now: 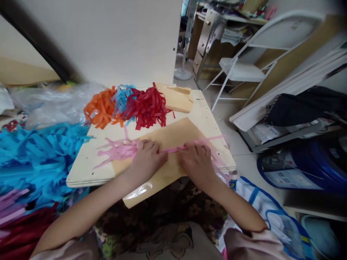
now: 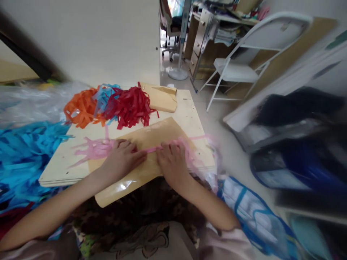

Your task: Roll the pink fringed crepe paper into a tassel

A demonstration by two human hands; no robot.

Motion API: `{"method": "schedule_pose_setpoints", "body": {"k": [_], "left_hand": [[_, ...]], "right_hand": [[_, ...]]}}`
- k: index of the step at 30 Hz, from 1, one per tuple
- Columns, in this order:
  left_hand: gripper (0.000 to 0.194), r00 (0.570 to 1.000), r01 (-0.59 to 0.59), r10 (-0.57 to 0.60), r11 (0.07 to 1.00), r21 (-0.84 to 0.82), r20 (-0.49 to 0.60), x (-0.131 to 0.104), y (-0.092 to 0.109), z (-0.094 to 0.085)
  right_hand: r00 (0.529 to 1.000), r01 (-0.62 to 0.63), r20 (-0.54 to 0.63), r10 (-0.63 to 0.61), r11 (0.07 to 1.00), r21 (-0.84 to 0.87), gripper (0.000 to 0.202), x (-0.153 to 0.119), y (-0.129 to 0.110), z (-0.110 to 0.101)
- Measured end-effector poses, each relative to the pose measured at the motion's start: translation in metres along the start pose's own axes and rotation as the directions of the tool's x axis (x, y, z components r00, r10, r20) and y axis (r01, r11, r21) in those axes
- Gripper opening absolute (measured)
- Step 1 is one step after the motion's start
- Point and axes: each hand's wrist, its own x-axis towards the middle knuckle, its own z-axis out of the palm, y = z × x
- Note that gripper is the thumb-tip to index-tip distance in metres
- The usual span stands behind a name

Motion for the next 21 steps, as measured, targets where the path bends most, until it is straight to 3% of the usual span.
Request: {"method": "schedule_pose_setpoints", "body": {"k": [5, 11, 16, 21], "left_hand": [[0.021, 0.997, 0.02, -0.01, 0.991, -0.134, 0.078, 0.01, -0.003, -0.001], [0.022, 0.996, -0.068, 0.071, 0.997, 0.043, -0.05, 0.006, -0.001, 0.01], [0.024, 0.998, -0.047, 0.039, 0.986, 0.157, 0.05, 0.007, 0.003, 0.012], [0.023, 0.984, 0.053, -0.088, 0.974, 0.219, 0.157, 0.008, 0.004, 0.008]], "right_hand": [[0.982, 0.173, 0.037, -0.185, 0.962, 0.21, 0.021, 0.025, -0.004, 0.005], [0.963, 0.218, 0.083, -0.255, 0.926, 0.307, 0.015, 0.046, -0.002, 0.014], [0.958, 0.254, 0.078, -0.276, 0.942, 0.22, 0.015, 0.048, -0.008, 0.013], [0.956, 0.256, 0.127, -0.263, 0.964, 0.073, 0.013, 0.042, -0.003, 0.011]]}}
